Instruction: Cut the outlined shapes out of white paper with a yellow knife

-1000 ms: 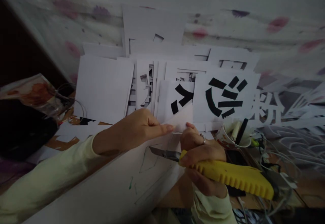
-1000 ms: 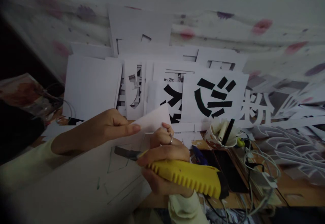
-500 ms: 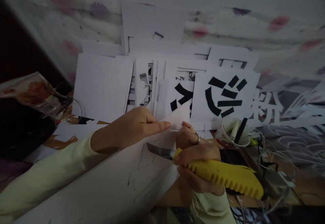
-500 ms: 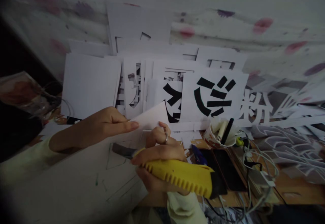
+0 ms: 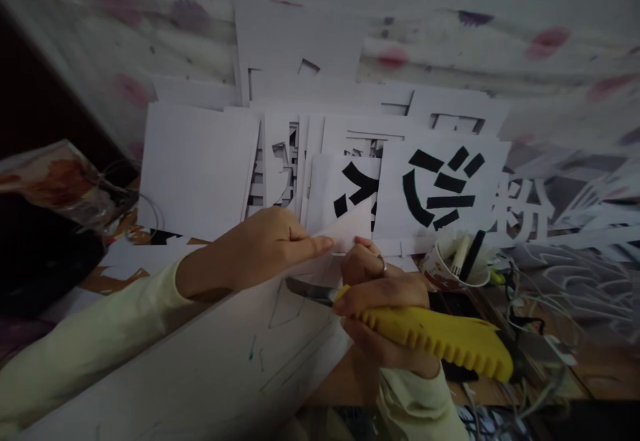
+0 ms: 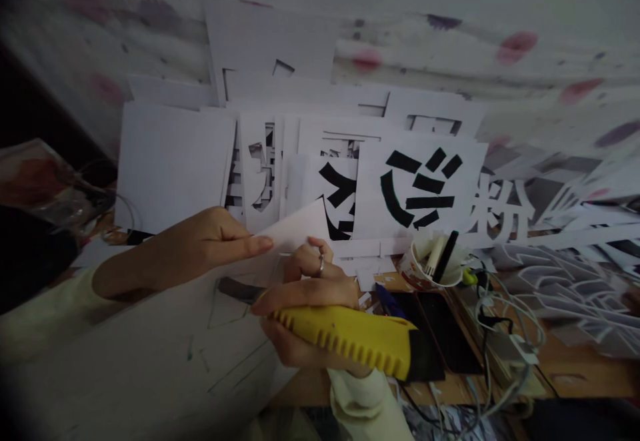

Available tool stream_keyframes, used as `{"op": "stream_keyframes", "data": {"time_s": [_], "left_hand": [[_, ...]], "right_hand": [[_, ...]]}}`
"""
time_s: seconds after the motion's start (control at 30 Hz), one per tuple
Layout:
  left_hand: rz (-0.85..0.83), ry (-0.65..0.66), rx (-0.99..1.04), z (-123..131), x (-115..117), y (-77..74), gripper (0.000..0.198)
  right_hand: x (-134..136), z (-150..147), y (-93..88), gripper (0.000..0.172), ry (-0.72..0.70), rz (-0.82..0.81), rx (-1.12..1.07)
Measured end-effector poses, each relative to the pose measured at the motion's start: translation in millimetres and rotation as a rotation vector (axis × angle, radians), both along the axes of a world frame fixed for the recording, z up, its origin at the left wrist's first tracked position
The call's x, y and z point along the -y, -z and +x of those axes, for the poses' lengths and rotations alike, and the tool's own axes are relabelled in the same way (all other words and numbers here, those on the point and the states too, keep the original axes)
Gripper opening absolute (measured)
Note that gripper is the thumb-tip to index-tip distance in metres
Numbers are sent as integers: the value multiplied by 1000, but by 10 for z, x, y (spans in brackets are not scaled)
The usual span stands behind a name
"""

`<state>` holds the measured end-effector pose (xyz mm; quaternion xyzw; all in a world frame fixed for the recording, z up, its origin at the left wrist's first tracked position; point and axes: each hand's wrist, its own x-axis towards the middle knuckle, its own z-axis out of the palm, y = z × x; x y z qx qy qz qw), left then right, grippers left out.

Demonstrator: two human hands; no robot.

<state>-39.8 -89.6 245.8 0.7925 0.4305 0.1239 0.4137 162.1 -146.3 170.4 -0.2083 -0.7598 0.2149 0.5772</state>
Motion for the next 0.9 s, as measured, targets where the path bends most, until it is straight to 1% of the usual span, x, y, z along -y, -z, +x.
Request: {"op": "stream_keyframes", "data": {"time_s": [0.13,0.3,0.5,0.57,0.7,0.8,0.9], "left_hand": [[33,2,-22,10,-13,-2,62],[45,13,-27,8,-39,10,62],[7,36,-24,-9,-67,15,61],[-5,38,-35,-15,-80,22,61],[9,59,-49,-29,-106,46,61],[16,50,-71,-39,-117,56,60],[0,46,-70,-47,-121,55,60]], "right_hand": [[2,-5,-9,8,24,-1,31],[-1,27,-64,8,39,-3,105],[-20,56,-106,16,34,-19,94],[-20,60,-113,15,48,-11,107],[-24,66,-114,6,64,-39,132],[-33,64,-102,5,40,-49,88],[-31,63,-95,4,49,-79,72]]}}
